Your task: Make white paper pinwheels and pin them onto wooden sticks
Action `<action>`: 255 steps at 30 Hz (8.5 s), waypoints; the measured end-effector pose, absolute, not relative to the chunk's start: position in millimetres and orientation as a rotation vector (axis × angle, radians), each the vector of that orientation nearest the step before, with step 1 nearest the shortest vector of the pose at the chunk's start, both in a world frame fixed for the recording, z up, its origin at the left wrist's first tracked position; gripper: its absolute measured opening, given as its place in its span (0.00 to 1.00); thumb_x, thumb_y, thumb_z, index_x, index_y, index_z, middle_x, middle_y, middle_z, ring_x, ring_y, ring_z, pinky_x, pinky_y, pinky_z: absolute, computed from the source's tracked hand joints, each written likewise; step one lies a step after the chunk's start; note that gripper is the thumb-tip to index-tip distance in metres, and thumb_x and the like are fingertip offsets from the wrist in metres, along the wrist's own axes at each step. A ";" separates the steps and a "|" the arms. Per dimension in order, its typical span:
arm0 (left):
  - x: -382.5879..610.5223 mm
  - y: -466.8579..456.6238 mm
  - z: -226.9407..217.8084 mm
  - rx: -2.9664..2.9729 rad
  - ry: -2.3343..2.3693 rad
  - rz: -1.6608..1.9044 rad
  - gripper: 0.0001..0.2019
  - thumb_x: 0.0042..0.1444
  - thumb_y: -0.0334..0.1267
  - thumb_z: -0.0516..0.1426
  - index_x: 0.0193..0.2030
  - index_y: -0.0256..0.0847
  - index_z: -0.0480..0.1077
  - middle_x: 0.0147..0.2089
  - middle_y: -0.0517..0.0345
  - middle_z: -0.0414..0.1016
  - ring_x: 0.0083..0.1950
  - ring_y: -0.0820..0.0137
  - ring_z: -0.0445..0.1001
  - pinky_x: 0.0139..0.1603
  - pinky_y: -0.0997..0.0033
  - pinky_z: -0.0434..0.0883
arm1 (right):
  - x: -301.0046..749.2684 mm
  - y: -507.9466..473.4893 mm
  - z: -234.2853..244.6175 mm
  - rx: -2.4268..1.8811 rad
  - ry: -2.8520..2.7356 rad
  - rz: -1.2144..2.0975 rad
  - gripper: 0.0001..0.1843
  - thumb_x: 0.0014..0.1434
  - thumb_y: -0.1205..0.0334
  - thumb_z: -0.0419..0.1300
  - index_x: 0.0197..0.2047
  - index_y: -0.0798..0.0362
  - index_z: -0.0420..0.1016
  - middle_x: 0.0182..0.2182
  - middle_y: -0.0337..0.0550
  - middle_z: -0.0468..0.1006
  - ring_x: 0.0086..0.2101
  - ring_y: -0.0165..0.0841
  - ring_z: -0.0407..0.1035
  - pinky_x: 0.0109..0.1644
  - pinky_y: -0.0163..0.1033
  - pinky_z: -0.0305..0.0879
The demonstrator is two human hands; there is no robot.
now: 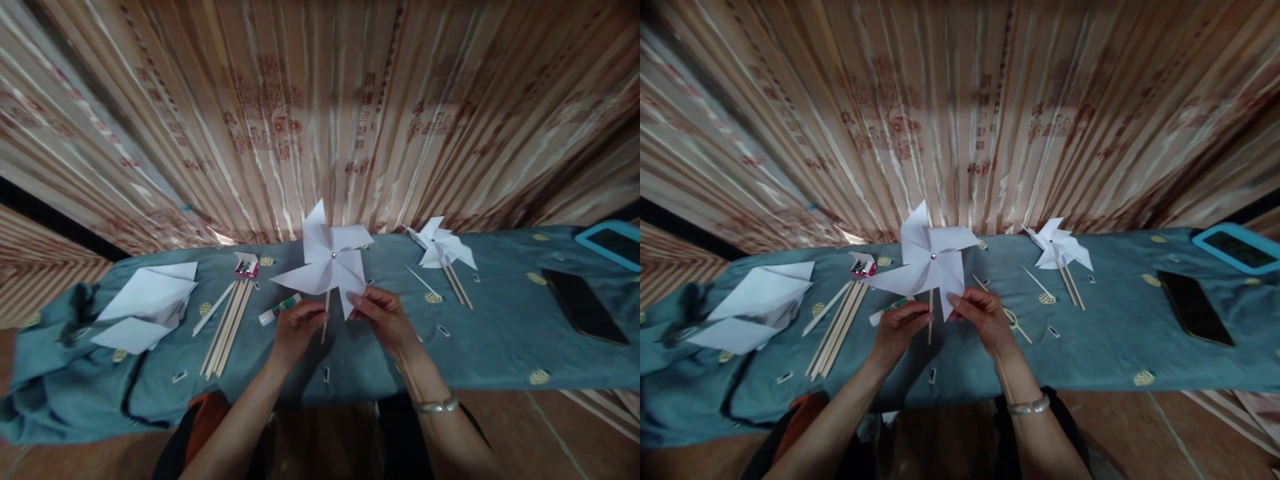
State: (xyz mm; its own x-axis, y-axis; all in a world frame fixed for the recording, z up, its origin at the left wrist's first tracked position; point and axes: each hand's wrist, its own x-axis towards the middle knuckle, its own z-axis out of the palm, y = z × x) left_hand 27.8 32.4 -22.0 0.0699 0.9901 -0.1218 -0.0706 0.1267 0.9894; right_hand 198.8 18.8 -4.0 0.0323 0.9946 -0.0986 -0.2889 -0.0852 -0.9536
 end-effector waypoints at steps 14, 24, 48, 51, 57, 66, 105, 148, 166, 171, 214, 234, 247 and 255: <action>25.3 33.6 -22.3 1.244 1.116 1.058 0.04 0.43 0.38 0.64 0.27 0.43 0.79 0.29 0.56 0.80 0.32 0.65 0.77 0.37 0.68 0.73 | 190.5 8.1 0.6 -0.885 -1.155 1.653 0.17 0.49 0.46 0.69 0.27 0.53 0.82 0.22 0.42 0.81 0.20 0.26 0.67 0.25 0.33 0.63; 24.2 31.3 -28.6 1.164 1.110 1.042 0.07 0.41 0.38 0.67 0.30 0.41 0.80 0.31 0.57 0.81 0.34 0.66 0.78 0.40 0.68 0.74 | 224.8 15.9 -2.0 -1.213 -1.243 1.197 0.25 0.53 0.37 0.62 0.27 0.52 0.81 0.23 0.42 0.79 0.23 0.31 0.67 0.28 0.36 0.62; 29.7 18.9 -24.0 1.353 1.024 0.760 0.06 0.42 0.38 0.65 0.27 0.40 0.80 0.28 0.56 0.79 0.33 0.67 0.75 0.38 0.69 0.70 | 231.3 18.7 -6.3 -0.795 -0.727 1.504 0.25 0.48 0.36 0.65 0.39 0.46 0.80 0.37 0.42 0.83 0.42 0.43 0.76 0.45 0.46 0.72; 29.7 17.7 -24.3 1.307 1.019 0.740 0.06 0.41 0.39 0.66 0.27 0.39 0.80 0.27 0.57 0.77 0.32 0.68 0.74 0.36 0.71 0.69 | 229.1 19.4 -6.8 -0.836 -0.675 1.473 0.20 0.46 0.42 0.68 0.38 0.45 0.80 0.36 0.41 0.83 0.37 0.40 0.76 0.41 0.43 0.73; 30.8 17.5 -27.0 1.231 1.018 0.732 0.08 0.41 0.40 0.66 0.27 0.39 0.79 0.28 0.57 0.76 0.32 0.69 0.73 0.35 0.72 0.69 | 223.1 21.9 -2.3 -0.903 -0.635 1.428 0.13 0.45 0.47 0.70 0.32 0.45 0.80 0.30 0.38 0.82 0.30 0.36 0.74 0.35 0.40 0.72; 32.4 17.1 -26.0 1.204 0.997 0.737 0.08 0.40 0.39 0.66 0.27 0.38 0.80 0.27 0.56 0.76 0.30 0.70 0.72 0.33 0.72 0.69 | 220.9 24.7 5.5 -0.976 -0.603 1.341 0.15 0.39 0.44 0.71 0.26 0.44 0.79 0.27 0.40 0.82 0.27 0.39 0.73 0.30 0.43 0.70; 36.1 18.7 -29.4 1.073 1.108 0.908 0.12 0.36 0.42 0.70 0.27 0.38 0.79 0.29 0.57 0.78 0.32 0.68 0.76 0.38 0.69 0.75 | 213.5 24.8 -7.5 -0.982 -0.645 1.318 0.13 0.41 0.53 0.75 0.30 0.46 0.81 0.27 0.34 0.80 0.24 0.28 0.70 0.31 0.34 0.70; 16.4 5.9 -37.5 1.394 0.910 0.653 0.07 0.44 0.39 0.66 0.27 0.38 0.80 0.29 0.54 0.77 0.31 0.70 0.72 0.32 0.73 0.67 | 274.3 12.9 14.6 -0.873 -0.849 1.445 0.33 0.41 0.41 0.72 0.48 0.47 0.79 0.40 0.44 0.83 0.41 0.40 0.76 0.43 0.41 0.71; 20.9 7.4 -36.5 1.309 0.949 0.653 0.08 0.42 0.41 0.67 0.26 0.38 0.80 0.25 0.58 0.75 0.29 0.72 0.69 0.32 0.74 0.65 | 269.9 12.1 16.4 -0.963 -0.871 1.352 0.22 0.45 0.58 0.74 0.46 0.44 0.80 0.37 0.39 0.84 0.36 0.33 0.77 0.41 0.35 0.71; 23.3 7.6 -38.4 1.184 1.014 0.651 0.10 0.39 0.41 0.67 0.29 0.40 0.81 0.27 0.56 0.79 0.28 0.71 0.71 0.32 0.73 0.67 | 264.3 14.6 13.0 -0.949 -0.813 1.366 0.22 0.44 0.59 0.74 0.44 0.46 0.79 0.37 0.40 0.84 0.35 0.32 0.76 0.37 0.34 0.70; 21.4 22.4 -24.9 0.982 1.159 0.973 0.16 0.33 0.43 0.71 0.30 0.39 0.81 0.31 0.54 0.83 0.31 0.66 0.79 0.40 0.65 0.76 | 229.5 12.8 -10.3 -1.005 -0.666 1.401 0.14 0.43 0.50 0.74 0.25 0.52 0.81 0.19 0.37 0.77 0.19 0.24 0.65 0.19 0.29 0.58; 21.9 21.3 -29.5 1.126 1.098 0.962 0.10 0.39 0.42 0.69 0.28 0.40 0.80 0.30 0.57 0.79 0.32 0.68 0.76 0.38 0.68 0.74 | 214.8 18.9 -2.2 -1.046 -0.676 1.316 0.15 0.37 0.53 0.76 0.25 0.51 0.80 0.18 0.35 0.77 0.20 0.26 0.69 0.21 0.29 0.62; 25.2 22.3 -27.8 1.147 1.092 0.992 0.08 0.42 0.40 0.67 0.29 0.39 0.79 0.29 0.58 0.77 0.33 0.69 0.75 0.38 0.69 0.73 | 203.4 15.3 -0.7 -0.934 -0.590 1.512 0.12 0.38 0.58 0.76 0.24 0.53 0.79 0.17 0.36 0.78 0.19 0.24 0.71 0.21 0.25 0.64; 28.0 20.6 -25.8 1.175 1.072 0.984 0.07 0.42 0.39 0.67 0.28 0.39 0.79 0.29 0.57 0.77 0.33 0.69 0.74 0.39 0.69 0.71 | 202.6 13.5 1.6 -0.953 -0.632 1.550 0.13 0.38 0.56 0.77 0.23 0.53 0.80 0.18 0.35 0.78 0.19 0.22 0.70 0.21 0.24 0.63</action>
State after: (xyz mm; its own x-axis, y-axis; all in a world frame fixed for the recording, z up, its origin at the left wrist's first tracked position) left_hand 28.0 20.6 -25.8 0.2158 0.9691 -0.1195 -0.0364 0.1302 0.9908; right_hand 202.6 13.5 1.6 -0.0177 0.9733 -0.2289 -0.5361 -0.2025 -0.8195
